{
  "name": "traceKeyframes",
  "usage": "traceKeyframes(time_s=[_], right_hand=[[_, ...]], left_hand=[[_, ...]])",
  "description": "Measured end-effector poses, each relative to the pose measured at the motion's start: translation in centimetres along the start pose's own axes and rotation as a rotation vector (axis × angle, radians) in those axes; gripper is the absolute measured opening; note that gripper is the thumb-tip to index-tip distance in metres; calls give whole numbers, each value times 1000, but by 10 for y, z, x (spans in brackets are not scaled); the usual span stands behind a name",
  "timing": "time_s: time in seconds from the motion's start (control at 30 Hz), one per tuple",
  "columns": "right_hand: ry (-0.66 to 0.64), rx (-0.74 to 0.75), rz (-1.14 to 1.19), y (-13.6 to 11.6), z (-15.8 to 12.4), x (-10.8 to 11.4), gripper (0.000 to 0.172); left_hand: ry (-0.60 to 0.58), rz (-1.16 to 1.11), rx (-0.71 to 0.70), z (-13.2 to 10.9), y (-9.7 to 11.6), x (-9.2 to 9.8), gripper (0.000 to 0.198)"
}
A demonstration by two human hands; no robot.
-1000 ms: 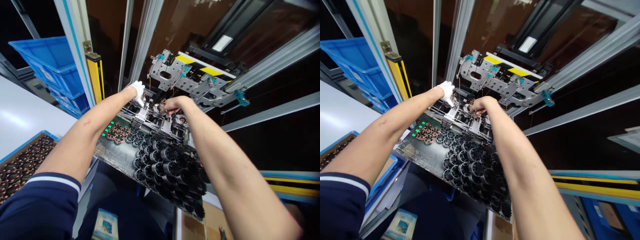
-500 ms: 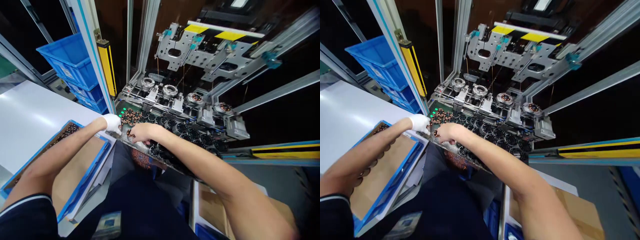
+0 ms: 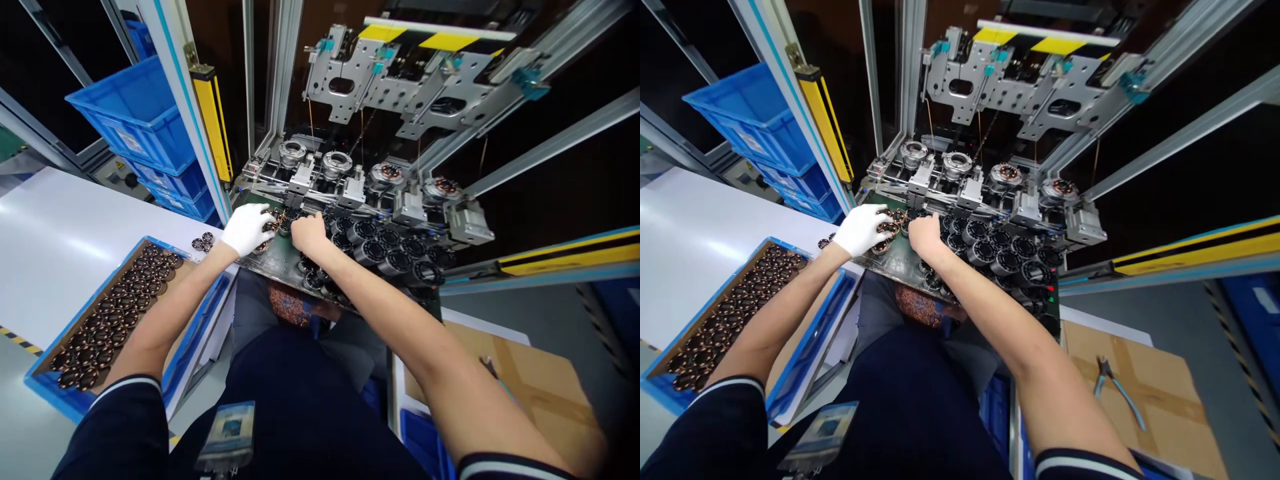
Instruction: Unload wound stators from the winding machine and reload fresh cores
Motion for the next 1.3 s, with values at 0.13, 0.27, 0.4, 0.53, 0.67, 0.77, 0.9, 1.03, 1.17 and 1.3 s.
traceKeyframes(time_s=[0.13, 0.27, 0.4, 0.53, 0.67, 0.77, 0.9, 1.03, 1.17, 1.3], right_hand=[[25, -118, 9, 12, 12, -18, 40], [64, -143, 49, 17, 12, -13, 43], [111, -123, 74, 31, -4, 24, 37], [243, -79, 70, 63, -46, 82, 27], [371, -39, 114, 86, -95, 117, 25], [363, 9, 108, 75, -105, 114, 24], [312, 53, 56, 45, -76, 88, 30], [185, 10, 12, 27, -31, 53, 41], [90, -31, 13, 22, -2, 18, 48], [64, -56, 21, 22, 6, -4, 52]], left_hand=[[-12, 72, -56, 45, 49, -33, 41], [-38, 120, -39, 60, 60, -65, 38], [-43, 135, -77, 66, 56, -62, 27], [-11, 106, -81, 70, 52, -32, 33], [79, 18, -94, 64, 48, 3, 37], [49, 37, -118, 56, 50, 7, 34], [-102, 103, -204, 42, 65, -19, 31], [-167, 133, -233, 26, 75, -47, 24], [-149, 176, -197, 16, 70, -57, 21], [-112, 203, -167, 19, 63, -54, 21]])
Point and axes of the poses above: each hand's wrist, its own z-axis towards the middle knuckle, its own x-axis out of the back of the hand, y = z × x, the point moved 8 cm from there along z, towards the middle knuckle, and after that the axes turned 2 degrees about x, right-handed, at the moved point
